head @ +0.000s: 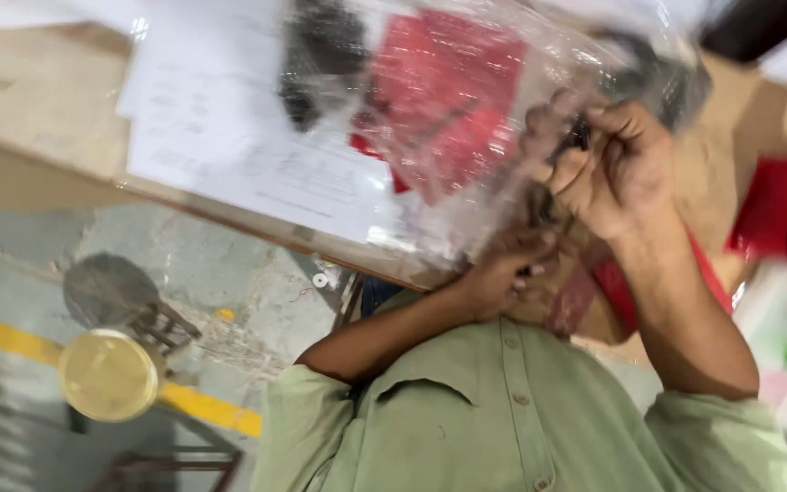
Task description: The person sorts small hardware components, including washers and screws, from plastic bags into their hands. They separate the items by type, display them to the camera, and then place them into red hardware bags.
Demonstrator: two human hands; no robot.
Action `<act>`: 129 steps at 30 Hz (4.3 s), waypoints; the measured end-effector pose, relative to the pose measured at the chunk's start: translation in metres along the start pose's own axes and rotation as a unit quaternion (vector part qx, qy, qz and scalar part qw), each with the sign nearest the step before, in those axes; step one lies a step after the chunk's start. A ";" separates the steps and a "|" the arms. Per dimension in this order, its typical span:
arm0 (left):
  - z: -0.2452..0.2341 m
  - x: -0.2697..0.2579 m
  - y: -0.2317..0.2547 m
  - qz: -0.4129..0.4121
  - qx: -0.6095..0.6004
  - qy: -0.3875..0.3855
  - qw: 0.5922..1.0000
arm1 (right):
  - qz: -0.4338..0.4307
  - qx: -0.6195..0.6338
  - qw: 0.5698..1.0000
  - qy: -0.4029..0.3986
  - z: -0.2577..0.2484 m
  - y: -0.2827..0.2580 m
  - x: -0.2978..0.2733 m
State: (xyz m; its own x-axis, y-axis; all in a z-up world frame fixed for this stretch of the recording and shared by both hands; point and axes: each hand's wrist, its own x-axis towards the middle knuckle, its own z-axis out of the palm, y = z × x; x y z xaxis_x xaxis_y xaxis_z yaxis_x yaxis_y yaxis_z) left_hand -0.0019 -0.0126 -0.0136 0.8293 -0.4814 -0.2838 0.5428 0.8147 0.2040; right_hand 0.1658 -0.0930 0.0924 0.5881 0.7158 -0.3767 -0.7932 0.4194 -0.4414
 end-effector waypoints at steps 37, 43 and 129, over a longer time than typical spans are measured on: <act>0.113 0.029 0.015 0.101 -0.212 -0.028 0.972 | -0.247 0.315 0.906 0.141 -0.016 -0.009 -0.162; 0.095 0.035 0.001 0.110 -0.154 -0.061 0.980 | -0.364 0.486 0.731 0.310 0.069 -0.018 -0.139; 0.113 0.041 0.000 -0.032 -0.141 -0.135 0.980 | -0.320 -0.804 0.501 -0.019 -0.026 -0.059 -0.181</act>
State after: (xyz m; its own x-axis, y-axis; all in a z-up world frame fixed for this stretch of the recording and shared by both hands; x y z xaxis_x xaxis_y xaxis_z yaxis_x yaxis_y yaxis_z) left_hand 0.0473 -0.0693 0.0804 0.8203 -0.5715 -0.0207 0.5682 0.8187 -0.0831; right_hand 0.1109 -0.2617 0.1653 0.6131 0.7445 0.2642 0.7262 -0.3996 -0.5594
